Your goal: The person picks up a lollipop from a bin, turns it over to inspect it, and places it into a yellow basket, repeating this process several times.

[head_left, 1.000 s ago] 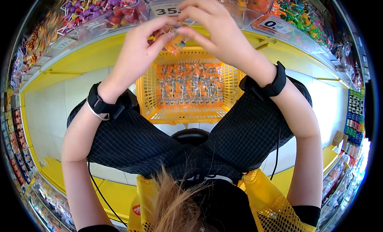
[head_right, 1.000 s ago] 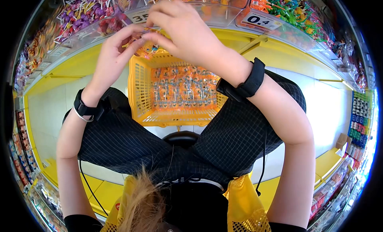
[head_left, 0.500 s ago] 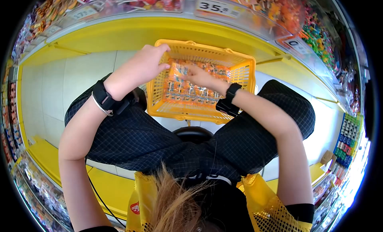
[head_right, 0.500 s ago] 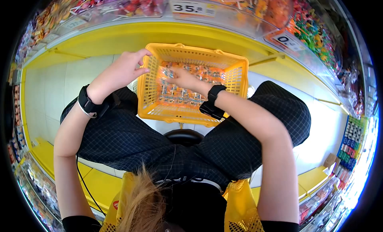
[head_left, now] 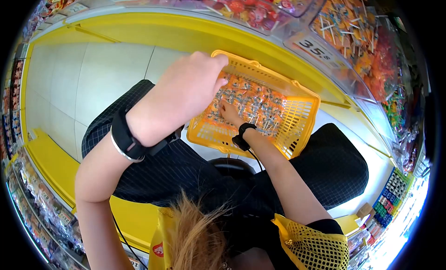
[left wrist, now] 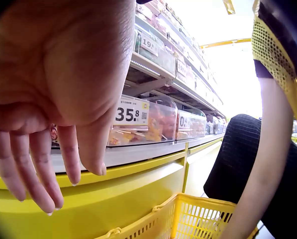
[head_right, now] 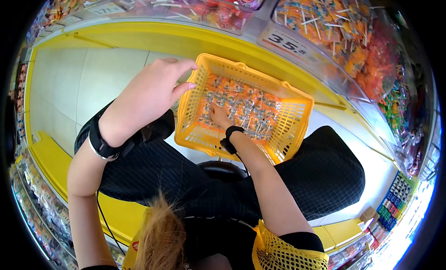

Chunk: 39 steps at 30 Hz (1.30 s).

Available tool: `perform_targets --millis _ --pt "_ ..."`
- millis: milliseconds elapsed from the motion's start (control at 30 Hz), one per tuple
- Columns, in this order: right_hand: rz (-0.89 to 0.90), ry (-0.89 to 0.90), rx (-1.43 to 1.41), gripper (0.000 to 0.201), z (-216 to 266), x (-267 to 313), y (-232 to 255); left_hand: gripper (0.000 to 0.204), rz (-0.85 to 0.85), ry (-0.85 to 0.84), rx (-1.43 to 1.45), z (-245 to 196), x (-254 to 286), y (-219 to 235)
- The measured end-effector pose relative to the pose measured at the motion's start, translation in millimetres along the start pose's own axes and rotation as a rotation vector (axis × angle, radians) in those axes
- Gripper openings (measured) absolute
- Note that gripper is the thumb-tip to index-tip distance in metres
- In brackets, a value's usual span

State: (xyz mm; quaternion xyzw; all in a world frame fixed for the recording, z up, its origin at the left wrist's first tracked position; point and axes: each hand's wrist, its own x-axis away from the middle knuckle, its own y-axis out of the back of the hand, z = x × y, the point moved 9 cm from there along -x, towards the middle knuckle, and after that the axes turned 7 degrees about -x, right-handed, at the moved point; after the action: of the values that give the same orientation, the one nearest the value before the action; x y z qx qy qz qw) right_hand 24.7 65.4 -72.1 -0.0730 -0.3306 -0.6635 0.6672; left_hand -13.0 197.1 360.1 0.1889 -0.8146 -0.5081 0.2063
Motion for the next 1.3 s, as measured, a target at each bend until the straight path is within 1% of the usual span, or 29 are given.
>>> perform_targets --millis 33,67,133,267,333,367,433,467,533,567,633,667,733,767,833,867,933,967,1033,1167,1233,1267,1300 --pt "0.004 -0.007 -0.009 0.025 6 1 0 0.026 -0.03 0.007 0.006 1 1 2" --pt "0.013 -0.011 -0.011 0.025 7 0 -2 0.026 -0.024 0.015 0.009 2 1 2" --pt "-0.038 -0.051 -0.039 0.03 0 -3 -1 0.025 -0.061 -0.019 0.001 -1 0 8" --pt "-0.07 -0.069 -0.048 0.034 6 -4 -2 0.024 -0.022 0.002 0.019 -1 -2 4" --pt "-0.207 -0.015 -0.128 0.034 14 0 9 0.024 0.02 0.011 -0.008 -1 -3 0" --pt "-0.207 -0.017 -0.13 0.034 17 0 10 0.024 0.023 0.011 -0.007 -2 -3 -1" --pt "-0.226 0.037 -0.037 0.034 23 -1 12 0.024 0.004 -0.002 -0.015 -4 -3 1" --pt "-0.226 0.037 -0.038 0.034 23 0 12 0.024 0.005 -0.002 -0.015 -4 -4 1" --pt "-0.223 0.105 0.148 0.037 33 4 13 0.024 -0.004 0.002 -0.015 -3 -4 0" --pt "-0.223 0.105 0.147 0.037 34 5 14 0.024 -0.003 0.002 -0.015 -2 -5 0" --pt "-0.446 0.294 0.367 0.036 61 19 30 0.023 -0.044 -0.021 -0.009 -4 -5 3" --pt "-0.446 0.292 0.368 0.036 63 21 33 0.023 -0.043 -0.021 -0.007 -5 -6 3" --pt "-0.098 0.057 0.164 0.027 62 14 23 0.023 -0.04 -0.019 -0.022 -6 -6 6" --pt "-0.098 0.057 0.166 0.027 57 11 22 0.023 -0.042 -0.018 -0.02 -7 -6 6" --pt "0.125 0.163 0.093 0.015 41 2 -10 0.022 -0.062 -0.034 -0.022 -9 -6 6" --pt "0.126 0.164 0.095 0.015 17 -10 -24 0.022 -0.063 -0.032 -0.021 -9 -6 6" --pt "-0.038 0.383 -0.066 0.011 2 -27 -32 0.02 -0.047 -0.024 -0.05 -9 -6 3" --pt "-0.035 0.384 -0.065 0.011 4 -24 -31 0.02 -0.048 -0.02 -0.049 -8 -6 3" --pt "-0.002 0.304 -0.055 0.015 21 -11 -21 0.018 -0.083 -0.052 -0.042 -10 -6 5" --pt "0.03 0.314 -0.042 0.016 14 -14 -28 0.018 -0.055 -0.016 -0.059 -9 -7 3" --pt "0.021 0.32 0.096 0.015 19 -8 -25 0.018 -0.079 -0.047 -0.031 -13 -7 5" --pt "0.02 0.322 0.096 0.015 23 -7 -25 0.018 -0.081 -0.047 -0.033 -16 -7 7" --pt "-0.083 0.441 0.079 0.016 38 -3 -14 0.017 -0.058 -0.051 -0.057 -20 -9 8"
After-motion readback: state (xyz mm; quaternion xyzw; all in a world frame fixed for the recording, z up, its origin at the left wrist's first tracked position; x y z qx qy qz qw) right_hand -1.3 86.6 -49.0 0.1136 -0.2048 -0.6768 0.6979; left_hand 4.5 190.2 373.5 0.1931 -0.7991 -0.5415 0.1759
